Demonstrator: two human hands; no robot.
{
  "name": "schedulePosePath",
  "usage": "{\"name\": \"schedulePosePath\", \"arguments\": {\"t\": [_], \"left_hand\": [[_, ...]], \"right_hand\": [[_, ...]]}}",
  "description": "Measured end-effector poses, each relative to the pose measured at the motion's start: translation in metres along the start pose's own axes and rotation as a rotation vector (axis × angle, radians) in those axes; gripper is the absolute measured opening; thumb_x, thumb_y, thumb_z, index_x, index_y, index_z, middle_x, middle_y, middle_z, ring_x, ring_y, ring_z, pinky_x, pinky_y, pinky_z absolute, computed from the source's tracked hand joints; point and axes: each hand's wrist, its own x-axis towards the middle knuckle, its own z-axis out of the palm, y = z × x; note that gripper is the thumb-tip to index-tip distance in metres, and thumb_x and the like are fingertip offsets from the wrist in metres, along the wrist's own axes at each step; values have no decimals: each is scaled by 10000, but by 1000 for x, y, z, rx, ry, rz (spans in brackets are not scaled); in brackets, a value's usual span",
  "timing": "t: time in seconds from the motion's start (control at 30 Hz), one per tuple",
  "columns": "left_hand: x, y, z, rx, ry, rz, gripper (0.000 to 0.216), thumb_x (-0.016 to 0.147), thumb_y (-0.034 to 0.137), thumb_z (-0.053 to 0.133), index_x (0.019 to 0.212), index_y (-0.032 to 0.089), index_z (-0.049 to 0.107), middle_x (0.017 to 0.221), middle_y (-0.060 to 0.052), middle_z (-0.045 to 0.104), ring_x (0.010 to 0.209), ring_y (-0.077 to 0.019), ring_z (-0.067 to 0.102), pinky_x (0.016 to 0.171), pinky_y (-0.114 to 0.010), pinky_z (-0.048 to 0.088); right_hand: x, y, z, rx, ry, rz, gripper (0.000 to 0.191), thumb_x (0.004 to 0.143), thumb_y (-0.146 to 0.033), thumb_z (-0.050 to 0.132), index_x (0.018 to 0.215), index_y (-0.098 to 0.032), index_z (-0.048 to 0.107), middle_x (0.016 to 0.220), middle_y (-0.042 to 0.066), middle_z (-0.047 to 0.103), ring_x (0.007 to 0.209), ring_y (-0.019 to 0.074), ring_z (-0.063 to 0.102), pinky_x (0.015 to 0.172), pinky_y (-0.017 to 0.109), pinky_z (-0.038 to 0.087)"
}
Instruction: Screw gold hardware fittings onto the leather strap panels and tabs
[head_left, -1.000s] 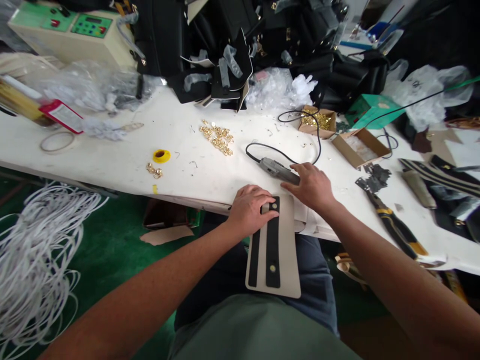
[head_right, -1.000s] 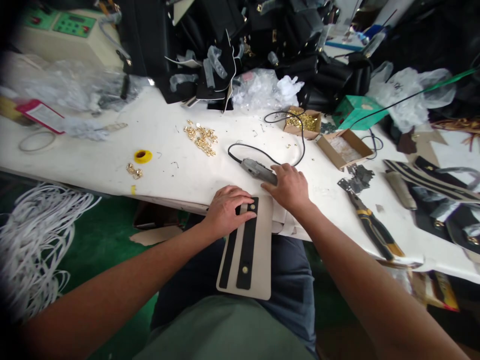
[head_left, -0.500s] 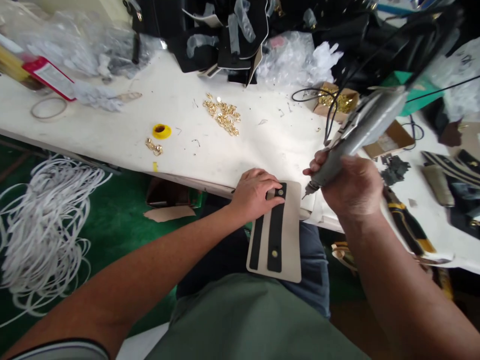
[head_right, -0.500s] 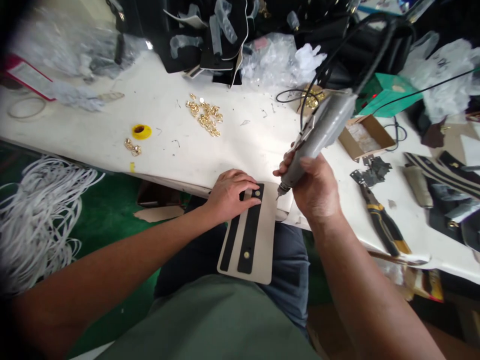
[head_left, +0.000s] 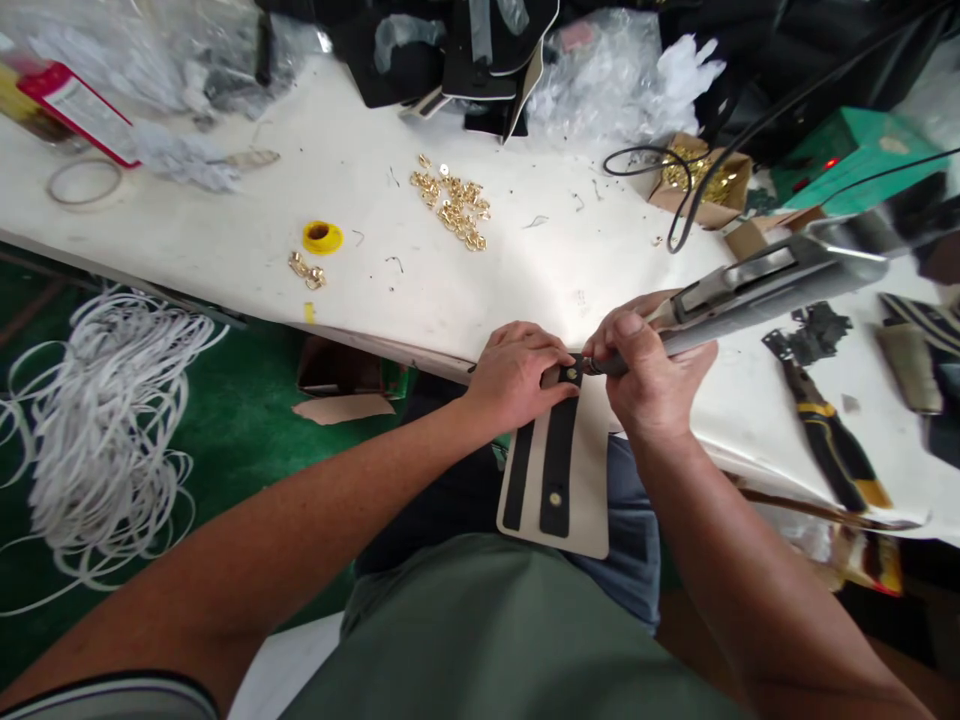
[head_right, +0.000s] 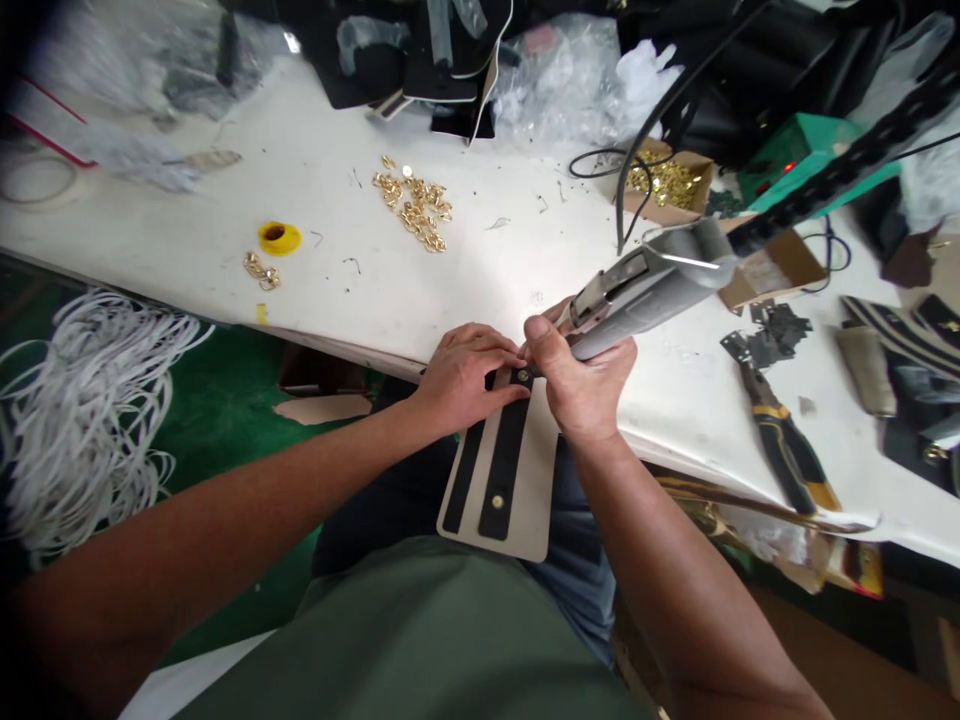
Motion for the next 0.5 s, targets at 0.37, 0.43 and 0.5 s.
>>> {"name": "schedulePosePath", "arguments": {"t": [0.37, 0.43, 0.5], "left_hand": [[1, 1, -1, 12, -23, -5, 266, 846, 421, 828, 1065, 283, 767, 1206, -8, 763, 1244, -283, 583, 1093, -480, 398], [0, 0, 0, 12, -18, 1, 260, 842, 416, 834, 1051, 279, 763, 1201, -2, 763, 1239, -277, 584, 1092, -476, 395], [0, 0, 0, 10, -13, 5, 260, 838, 415, 840, 1044, 277, 762, 1197, 2, 761, 1232, -272, 585, 1089, -472, 394]], "right_hand": [[-3, 6, 3, -32, -6, -16, 487, 865, -700, 603, 690, -285, 417, 662, 19, 544, 589, 203, 575, 579, 394, 547], [-3, 8, 3, 3, -8, -46, 468, 870, -661, 614, 686, -285, 404, 653, 9, 523, 573, 191, 558, 561, 381, 532], [-2, 9, 5, 38, -16, -69, 452, 871, -620, 629, 676, -284, 400, 642, 2, 510, 559, 182, 548, 546, 371, 523]]}}
